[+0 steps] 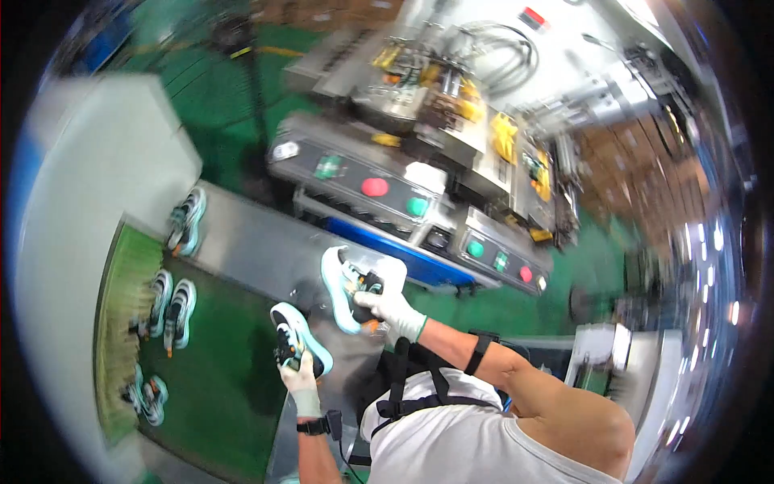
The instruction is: Operating a specialized pressing machine to attach components of athletic shoes in a factory.
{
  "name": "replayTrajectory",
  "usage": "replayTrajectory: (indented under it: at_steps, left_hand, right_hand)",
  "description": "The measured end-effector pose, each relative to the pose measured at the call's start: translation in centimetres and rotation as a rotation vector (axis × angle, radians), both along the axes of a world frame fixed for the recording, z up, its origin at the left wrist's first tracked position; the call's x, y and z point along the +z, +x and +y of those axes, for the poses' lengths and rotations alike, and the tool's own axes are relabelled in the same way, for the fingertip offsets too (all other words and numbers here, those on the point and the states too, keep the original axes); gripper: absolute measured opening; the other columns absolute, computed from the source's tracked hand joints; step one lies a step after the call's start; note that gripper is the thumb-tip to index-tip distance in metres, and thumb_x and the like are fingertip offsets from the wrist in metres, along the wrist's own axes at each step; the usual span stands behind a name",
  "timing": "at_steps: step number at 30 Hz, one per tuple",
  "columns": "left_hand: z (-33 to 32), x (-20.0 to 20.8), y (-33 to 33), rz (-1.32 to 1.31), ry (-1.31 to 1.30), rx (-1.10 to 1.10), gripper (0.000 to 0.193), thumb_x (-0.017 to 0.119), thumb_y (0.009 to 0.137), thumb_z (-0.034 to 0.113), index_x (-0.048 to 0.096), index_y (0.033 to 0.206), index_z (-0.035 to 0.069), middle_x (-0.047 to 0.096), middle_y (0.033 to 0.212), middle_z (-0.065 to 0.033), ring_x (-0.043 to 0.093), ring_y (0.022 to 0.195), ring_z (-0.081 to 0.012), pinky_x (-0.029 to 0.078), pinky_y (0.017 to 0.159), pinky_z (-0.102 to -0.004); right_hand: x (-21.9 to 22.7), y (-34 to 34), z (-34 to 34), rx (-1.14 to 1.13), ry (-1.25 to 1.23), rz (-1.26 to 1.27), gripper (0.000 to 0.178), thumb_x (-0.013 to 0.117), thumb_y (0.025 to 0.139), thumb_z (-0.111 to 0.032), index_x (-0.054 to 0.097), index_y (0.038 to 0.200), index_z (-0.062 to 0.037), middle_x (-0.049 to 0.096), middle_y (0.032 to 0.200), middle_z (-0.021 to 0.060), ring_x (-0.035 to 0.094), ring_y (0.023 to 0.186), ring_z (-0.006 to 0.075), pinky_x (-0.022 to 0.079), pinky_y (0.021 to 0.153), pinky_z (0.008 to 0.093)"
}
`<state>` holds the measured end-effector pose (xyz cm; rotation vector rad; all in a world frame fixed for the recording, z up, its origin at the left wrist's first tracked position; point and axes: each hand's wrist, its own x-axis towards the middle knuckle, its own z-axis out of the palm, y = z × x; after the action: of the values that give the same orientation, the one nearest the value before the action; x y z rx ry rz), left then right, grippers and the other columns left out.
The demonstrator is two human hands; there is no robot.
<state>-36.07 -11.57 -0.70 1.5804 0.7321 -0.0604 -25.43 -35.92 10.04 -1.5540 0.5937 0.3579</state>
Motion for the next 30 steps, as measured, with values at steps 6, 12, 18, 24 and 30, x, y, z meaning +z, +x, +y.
replayTrajectory:
  at_steps: [6,12,18,24,30]
  left_hand:
    - [-15.3,10.6,4.0,-0.207,0.056,-0.674,0.050,0.075,0.083,0.021,0.058,0.122,-0.006,0.066,0.116,-0.0203,0.064,0.101,-0.0307,0.050,0.092,-0.0416]
    - [-33.9,21.3,-1.0,-0.382,-0.192,-1.463,0.058,0.068,0.085,0.005,0.045,0.138,-0.003,0.058,0.128,-0.0136,0.058,0.109,-0.0228,0.045,0.098,-0.0355]
    - [-52.0,26.7,-14.1,-0.280,-0.536,-2.071,0.056,0.069,0.084,0.000,0.045,0.135,-0.003,0.060,0.122,-0.0099,0.058,0.108,-0.0167,0.047,0.096,-0.0317]
    - [-70.4,26.0,-34.0,-0.859,-0.563,-2.241,0.077,0.073,0.084,0.011,0.029,0.145,-0.007,0.052,0.134,-0.0251,0.056,0.122,-0.0308,0.042,0.106,-0.0357]
    - [-85.6,19.8,-48.0,-1.398,-0.511,-2.204,0.078,0.071,0.084,0.016,0.030,0.147,-0.005,0.045,0.143,-0.0281,0.045,0.133,-0.0394,0.038,0.110,-0.0380]
  right_hand:
    - [3.6,-13.1,-10.9,-0.292,-0.045,-0.182,0.070,0.078,0.078,-0.029,0.046,0.131,0.0050,0.061,0.122,0.0174,0.058,0.114,0.0227,0.044,0.102,0.0346]
    - [12.0,-30.3,-22.3,-0.975,-0.255,-0.266,0.073,0.080,0.075,-0.036,0.052,0.127,0.0052,0.062,0.120,0.0167,0.059,0.112,0.0224,0.046,0.099,0.0338]
    - [16.4,-49.1,-27.7,-1.741,-0.708,-0.241,0.062,0.079,0.075,-0.026,0.054,0.124,0.0017,0.064,0.114,0.0124,0.061,0.103,0.0194,0.048,0.093,0.0327]
    - [19.1,-66.1,-32.5,-2.017,-1.191,0.331,0.081,0.072,0.082,-0.020,0.028,0.146,0.0016,0.054,0.130,0.0283,0.061,0.114,0.0368,0.047,0.099,0.0421]
    - [11.9,-75.7,-45.6,-2.088,-1.018,0.890,0.086,0.067,0.085,-0.033,0.022,0.149,0.0032,0.048,0.139,0.0281,0.057,0.118,0.0423,0.045,0.102,0.0458]
